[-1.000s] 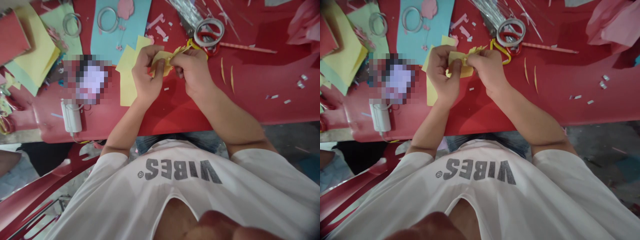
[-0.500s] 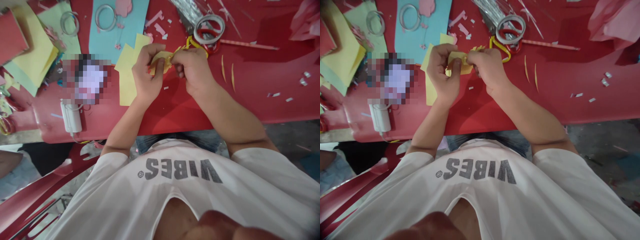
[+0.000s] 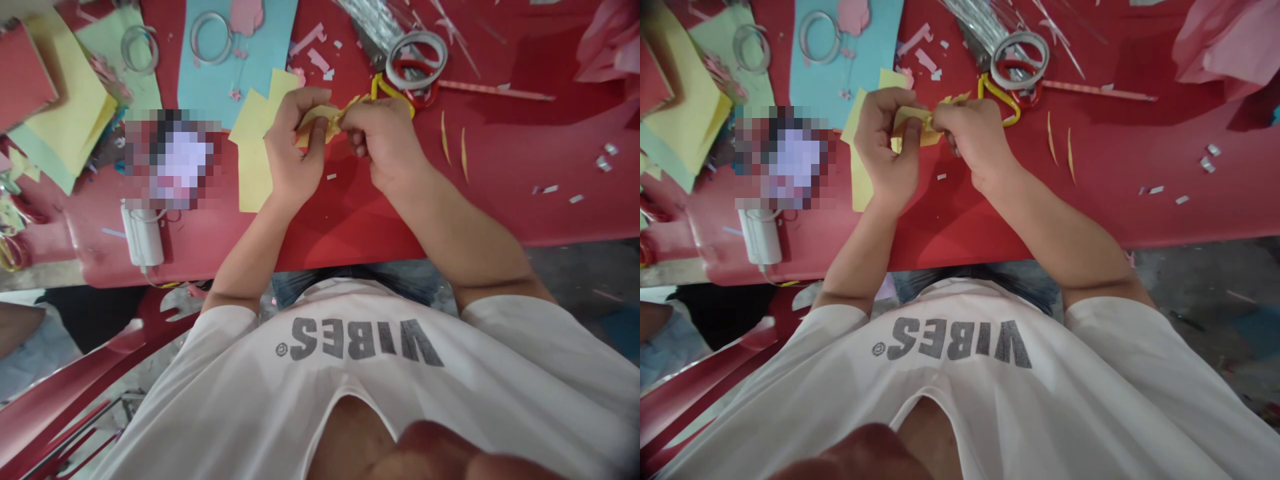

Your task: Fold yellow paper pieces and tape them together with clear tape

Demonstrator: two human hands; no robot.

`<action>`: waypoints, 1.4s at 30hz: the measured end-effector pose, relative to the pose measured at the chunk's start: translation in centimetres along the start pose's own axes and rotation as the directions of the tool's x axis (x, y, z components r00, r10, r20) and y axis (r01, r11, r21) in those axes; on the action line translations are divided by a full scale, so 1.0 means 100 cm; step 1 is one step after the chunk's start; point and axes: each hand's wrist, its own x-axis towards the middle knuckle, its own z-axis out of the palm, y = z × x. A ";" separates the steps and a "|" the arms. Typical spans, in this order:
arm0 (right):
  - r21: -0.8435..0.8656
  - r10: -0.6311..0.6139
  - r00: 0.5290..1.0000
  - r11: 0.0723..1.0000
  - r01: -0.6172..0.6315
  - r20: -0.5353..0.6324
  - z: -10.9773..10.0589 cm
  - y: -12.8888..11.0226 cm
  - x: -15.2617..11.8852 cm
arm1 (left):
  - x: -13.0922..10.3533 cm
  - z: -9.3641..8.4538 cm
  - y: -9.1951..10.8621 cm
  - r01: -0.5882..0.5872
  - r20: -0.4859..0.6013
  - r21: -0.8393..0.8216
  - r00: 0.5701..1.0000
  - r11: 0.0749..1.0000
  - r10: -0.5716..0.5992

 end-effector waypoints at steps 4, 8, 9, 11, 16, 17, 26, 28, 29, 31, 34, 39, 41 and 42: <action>0.006 -0.003 1.000 1.000 0.003 -0.014 0.001 0.000 -0.001 | 0.000 -0.002 -0.004 -0.048 0.038 -0.015 0.998 0.999 0.049; -0.007 -0.002 1.000 1.000 0.002 -0.012 0.001 0.001 0.000 | 0.002 -0.005 -0.001 -0.048 0.093 -0.047 0.994 0.998 0.052; -0.010 -0.007 1.000 1.000 0.006 -0.010 0.001 0.002 0.000 | 0.002 -0.006 0.001 -0.029 0.120 -0.057 0.992 0.998 0.036; -0.013 -0.008 1.000 1.000 0.008 -0.008 0.000 0.003 0.001 | 0.002 -0.006 0.006 0.022 0.107 -0.079 0.994 0.997 -0.013; -0.014 0.000 1.000 1.000 0.000 0.003 -0.001 0.004 0.002 | 0.002 -0.005 0.013 0.070 0.108 -0.113 0.992 0.991 -0.058; -0.016 0.004 1.000 1.000 -0.004 0.002 -0.001 0.005 0.002 | 0.003 -0.005 0.013 0.070 0.107 -0.119 0.993 0.990 -0.057; -0.010 0.032 1.000 0.999 -0.032 0.001 -0.001 0.004 0.001 | 0.003 -0.007 0.003 0.075 0.150 -0.133 0.987 0.988 -0.055; -0.014 0.034 0.999 0.999 -0.034 -0.001 0.000 0.003 0.001 | 0.002 -0.005 0.007 0.098 0.140 -0.137 0.987 0.986 -0.079; -0.008 0.025 1.000 1.000 -0.025 0.001 0.000 0.003 0.001 | 0.002 -0.004 0.009 0.120 0.123 -0.139 0.987 0.983 -0.103; 0.020 -0.013 1.000 1.000 0.013 0.020 0.000 0.005 0.002 | 0.001 -0.002 0.015 0.145 0.089 -0.144 0.987 0.979 -0.133; 0.055 -0.058 0.998 0.997 0.056 0.039 -0.001 0.009 0.005 | 0.002 -0.003 0.016 0.128 0.067 -0.112 0.990 0.985 -0.121; 0.030 -0.116 0.993 0.993 0.115 0.024 0.002 0.005 0.001 | 0.007 -0.008 0.003 0.042 0.038 -0.117 0.999 0.992 -0.038; 0.000 -0.256 0.966 0.967 0.256 -0.026 0.004 -0.001 -0.004 | 0.008 -0.009 -0.002 0.022 -0.006 -0.161 1.000 0.987 -0.023; -0.019 -0.328 0.943 0.945 0.327 -0.049 0.005 -0.004 -0.007 | 0.009 -0.009 -0.003 0.021 -0.026 -0.192 0.999 0.981 -0.026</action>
